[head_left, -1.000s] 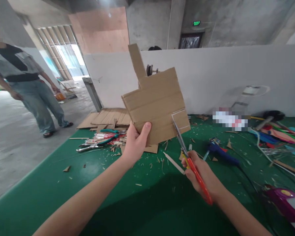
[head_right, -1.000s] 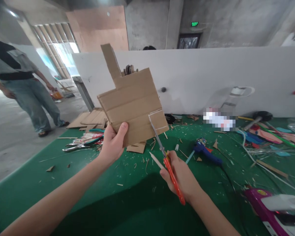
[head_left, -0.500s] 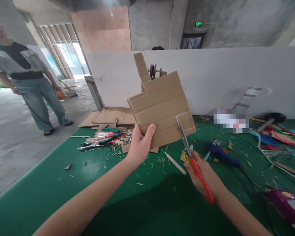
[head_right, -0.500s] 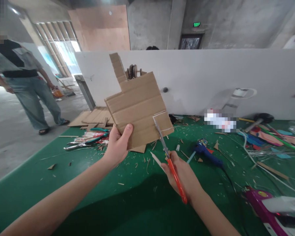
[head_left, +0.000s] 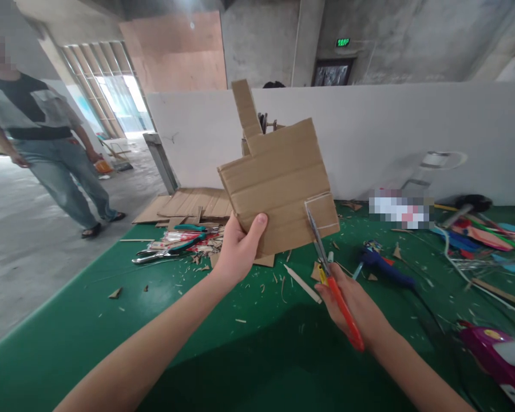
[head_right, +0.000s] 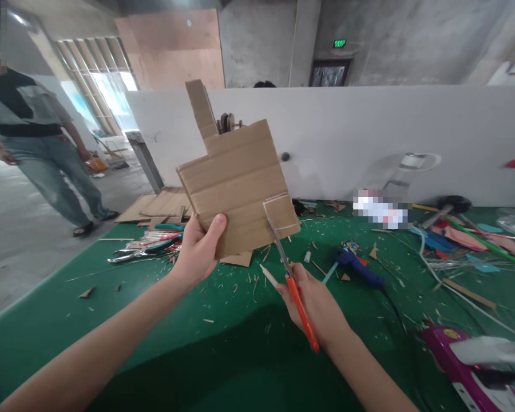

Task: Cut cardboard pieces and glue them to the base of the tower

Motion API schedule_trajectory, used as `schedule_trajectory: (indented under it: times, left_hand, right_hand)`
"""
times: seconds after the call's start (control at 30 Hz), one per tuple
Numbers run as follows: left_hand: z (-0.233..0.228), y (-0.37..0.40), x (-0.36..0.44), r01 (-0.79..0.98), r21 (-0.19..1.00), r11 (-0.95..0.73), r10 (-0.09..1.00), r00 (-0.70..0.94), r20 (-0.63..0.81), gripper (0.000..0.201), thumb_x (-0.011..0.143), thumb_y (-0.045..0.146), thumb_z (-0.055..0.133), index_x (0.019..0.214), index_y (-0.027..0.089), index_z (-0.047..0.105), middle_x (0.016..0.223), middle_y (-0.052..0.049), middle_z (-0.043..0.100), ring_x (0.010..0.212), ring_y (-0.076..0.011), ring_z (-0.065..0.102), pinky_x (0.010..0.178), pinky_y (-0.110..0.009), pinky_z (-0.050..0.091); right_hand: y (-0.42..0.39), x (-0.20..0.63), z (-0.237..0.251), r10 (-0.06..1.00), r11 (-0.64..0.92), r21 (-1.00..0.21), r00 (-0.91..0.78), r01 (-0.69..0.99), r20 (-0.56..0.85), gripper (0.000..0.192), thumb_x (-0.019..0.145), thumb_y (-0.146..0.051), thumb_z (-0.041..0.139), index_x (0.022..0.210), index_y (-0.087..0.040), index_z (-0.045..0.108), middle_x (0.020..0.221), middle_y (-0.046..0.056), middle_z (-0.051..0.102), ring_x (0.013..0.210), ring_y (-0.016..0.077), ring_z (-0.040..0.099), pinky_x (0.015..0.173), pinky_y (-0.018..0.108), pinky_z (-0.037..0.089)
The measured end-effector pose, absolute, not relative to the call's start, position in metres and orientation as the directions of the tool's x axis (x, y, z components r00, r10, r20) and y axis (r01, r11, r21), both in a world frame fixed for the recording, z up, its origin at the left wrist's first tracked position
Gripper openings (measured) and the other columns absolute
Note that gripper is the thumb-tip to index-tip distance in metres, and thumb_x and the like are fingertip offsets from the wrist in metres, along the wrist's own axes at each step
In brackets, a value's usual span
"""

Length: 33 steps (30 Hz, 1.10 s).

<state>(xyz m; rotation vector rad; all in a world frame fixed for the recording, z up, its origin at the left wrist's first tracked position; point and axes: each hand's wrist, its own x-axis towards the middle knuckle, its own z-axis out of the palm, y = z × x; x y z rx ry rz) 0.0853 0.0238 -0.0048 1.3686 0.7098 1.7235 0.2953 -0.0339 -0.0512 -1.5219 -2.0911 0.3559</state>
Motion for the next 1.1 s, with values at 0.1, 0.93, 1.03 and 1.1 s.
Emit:
schedule_trajectory:
  times: [0.1,0.93,1.03,1.1]
  left_hand:
    - [-0.003,0.024,0.085,-0.244,0.814,-0.527,0.848,-0.081,0.524,0.038,0.084,0.037,0.06,0.117,0.02,0.054,0.109,-0.008,0.067,0.114,-0.0227,0.056,0.102,-0.042,0.043]
    - [-0.016,0.027,0.09,-0.327,0.841,-0.431,0.901,-0.113,0.418,0.042,0.084,0.037,0.06,0.122,0.022,0.05,0.116,-0.008,0.064,0.112,-0.0231,0.058,0.099,-0.042,0.046]
    - [-0.018,0.027,0.091,-0.322,0.84,-0.437,0.899,-0.114,0.424,0.043,0.084,0.037,0.059,0.124,0.023,0.048,0.117,-0.007,0.064,0.113,-0.0229,0.058,0.098,-0.042,0.047]
    - [-0.019,0.026,0.092,-0.331,0.84,-0.431,0.901,-0.1,0.423,0.044,0.084,0.037,0.059,0.125,0.024,0.047,0.117,-0.007,0.063,0.113,-0.0229,0.057,0.098,-0.042,0.047]
  right_hand:
    - [-0.035,0.295,-0.051,0.934,0.344,-0.502,-0.237,0.793,0.266,0.018,0.089,-0.04,0.035,0.088,-0.022,0.039,0.074,0.005,0.062,0.056,0.0201,0.061,0.051,0.031,0.046]
    - [-0.03,0.304,-0.057,0.908,0.417,-0.618,-0.333,0.666,0.254,0.021,0.09,-0.043,0.036,0.089,-0.022,0.037,0.07,0.002,0.054,0.055,0.0161,0.053,0.054,0.029,0.041]
    - [-0.03,0.305,-0.057,0.89,0.454,-0.642,-0.357,0.618,0.285,0.024,0.089,-0.045,0.037,0.088,-0.021,0.038,0.072,0.003,0.053,0.056,0.0154,0.052,0.053,0.029,0.041]
    - [-0.03,0.306,-0.057,0.879,0.473,-0.653,-0.365,0.592,0.305,0.026,0.088,-0.047,0.038,0.085,-0.022,0.038,0.073,0.003,0.052,0.055,0.0142,0.05,0.052,0.028,0.04]
